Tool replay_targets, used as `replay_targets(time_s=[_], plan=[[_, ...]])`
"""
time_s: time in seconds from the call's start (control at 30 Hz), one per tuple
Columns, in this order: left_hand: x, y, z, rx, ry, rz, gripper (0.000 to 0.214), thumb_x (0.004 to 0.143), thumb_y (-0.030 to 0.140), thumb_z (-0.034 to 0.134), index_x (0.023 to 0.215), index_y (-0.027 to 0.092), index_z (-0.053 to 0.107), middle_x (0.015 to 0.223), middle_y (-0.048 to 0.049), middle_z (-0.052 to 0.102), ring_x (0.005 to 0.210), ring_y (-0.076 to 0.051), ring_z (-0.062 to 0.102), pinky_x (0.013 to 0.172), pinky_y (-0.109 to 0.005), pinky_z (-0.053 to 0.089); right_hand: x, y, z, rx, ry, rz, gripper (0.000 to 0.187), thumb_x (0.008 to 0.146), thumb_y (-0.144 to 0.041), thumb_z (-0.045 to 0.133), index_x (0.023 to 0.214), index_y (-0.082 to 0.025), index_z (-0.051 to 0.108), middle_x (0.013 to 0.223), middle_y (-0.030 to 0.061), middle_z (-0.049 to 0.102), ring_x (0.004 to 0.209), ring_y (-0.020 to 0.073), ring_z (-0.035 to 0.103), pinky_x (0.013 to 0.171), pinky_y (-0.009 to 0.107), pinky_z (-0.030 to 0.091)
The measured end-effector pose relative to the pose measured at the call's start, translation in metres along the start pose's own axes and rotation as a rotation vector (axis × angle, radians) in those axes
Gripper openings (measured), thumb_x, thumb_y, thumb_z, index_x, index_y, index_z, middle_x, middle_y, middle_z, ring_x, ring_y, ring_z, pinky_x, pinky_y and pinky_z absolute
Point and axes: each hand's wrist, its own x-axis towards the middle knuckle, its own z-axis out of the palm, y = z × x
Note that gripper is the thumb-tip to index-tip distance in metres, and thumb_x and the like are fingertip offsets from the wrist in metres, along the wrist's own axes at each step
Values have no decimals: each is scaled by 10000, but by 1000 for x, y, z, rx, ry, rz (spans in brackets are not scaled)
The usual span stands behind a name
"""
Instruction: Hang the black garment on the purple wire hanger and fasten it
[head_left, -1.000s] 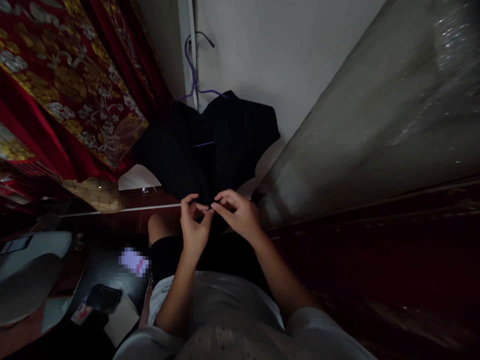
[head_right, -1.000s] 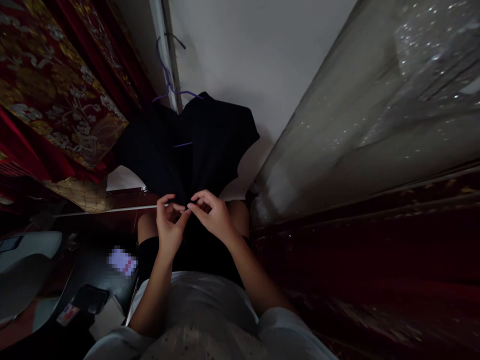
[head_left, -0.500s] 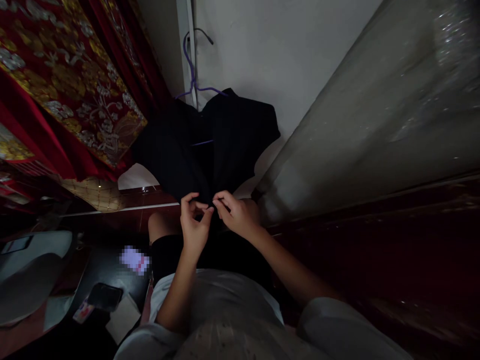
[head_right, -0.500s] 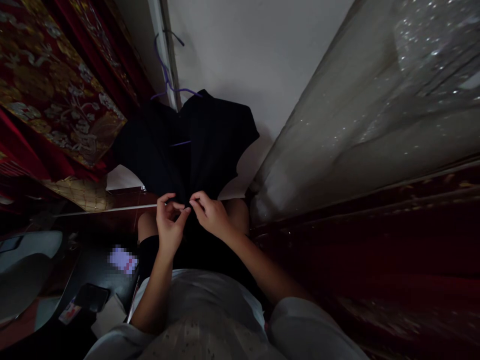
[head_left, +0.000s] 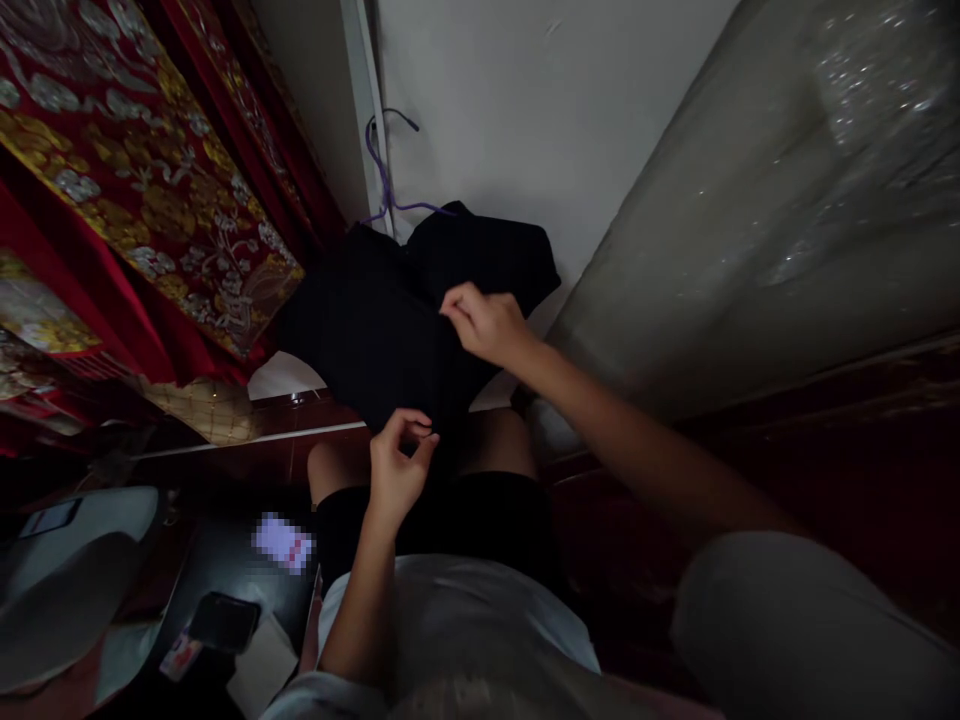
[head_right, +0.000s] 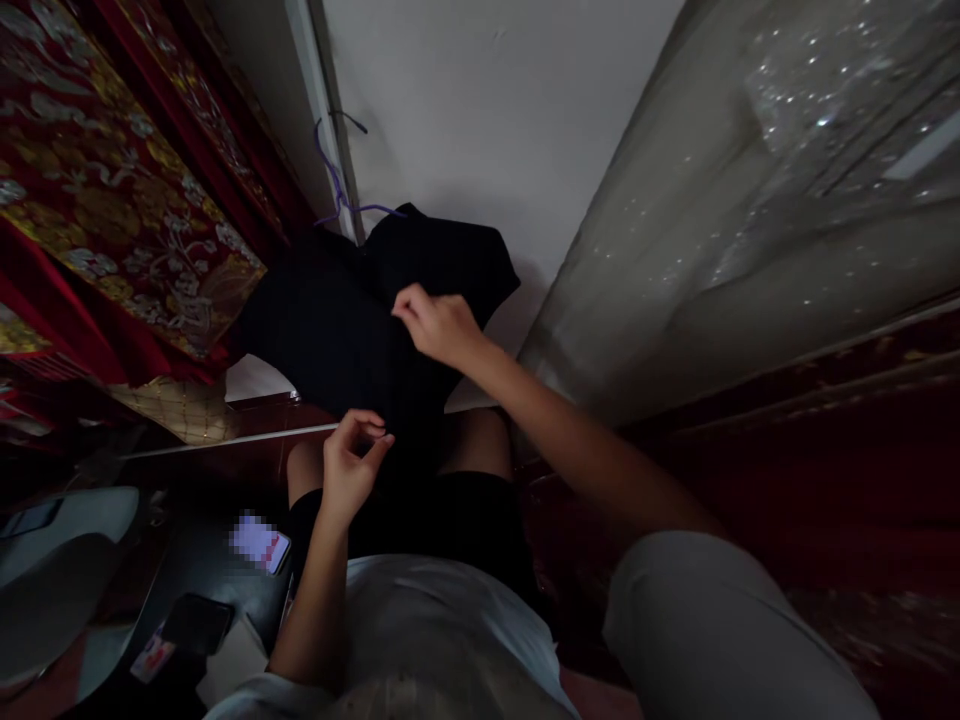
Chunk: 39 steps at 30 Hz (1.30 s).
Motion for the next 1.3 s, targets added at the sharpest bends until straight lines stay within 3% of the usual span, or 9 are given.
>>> replay_targets(time_s=[0.2,0.43,0.53,0.6,0.7,0.83,1.07,1.2,1.3], plan=[[-3,19,-3,102,-57,135,254,832,4,632,666,185,696,754,-1,640,737,-128,622,711,-234,469,75,-4,-22,10,91,-20,295,1061,-358,403,1145,-158,603,852,63,693,781,204,685,715,309,456],[7,31,0,215,-202,238,288,841,-53,585,806,193,731,875,-24,712,845,-150,685,782,-261,519,51,-30,-33,107,106,133,220,1041,-329,456,1107,-186,610,772,28,673,734,196,651,709,298,438],[41,45,-3,223,-100,414,220,918,25,589,931,195,729,1004,-48,738,972,-170,703,892,-302,541,37,-31,-38,162,84,246,151,1009,-292,513,1026,-187,620,740,26,664,686,193,621,697,304,420],[75,59,-6,246,-8,512,180,962,113,603,1079,198,710,1010,-51,735,941,-169,699,860,-298,549,33,-29,-41,217,76,307,110,986,-273,551,969,-188,619,705,18,644,655,181,594,677,301,406],[131,76,-5,379,-35,572,288,995,227,619,1280,198,646,982,-50,737,852,-169,688,816,-296,540,33,-27,-46,363,61,381,128,975,-297,588,913,-186,607,658,3,603,608,155,554,626,285,385],[172,87,-1,562,-107,670,112,993,240,620,1003,173,709,883,-53,711,816,-182,655,794,-298,494,35,-30,-47,601,25,450,199,989,-362,571,890,-190,576,594,-21,541,510,122,489,535,269,359],[169,88,-13,560,37,758,183,1020,265,573,877,178,647,846,-38,650,827,-167,612,791,-280,455,46,-45,-20,740,53,428,317,982,-468,571,802,-214,512,580,-19,490,502,108,441,483,268,322],[176,91,-15,499,148,749,240,1027,367,592,878,180,623,852,-32,636,887,-183,631,817,-300,471,58,-52,8,766,105,467,276,964,-414,574,784,-207,543,616,2,528,548,125,475,516,276,343],[190,94,-33,409,269,752,307,1050,455,562,927,176,597,904,-25,625,955,-175,621,856,-308,466,52,-55,26,797,50,546,182,906,-303,598,763,-191,587,647,19,580,581,141,517,566,287,378]])
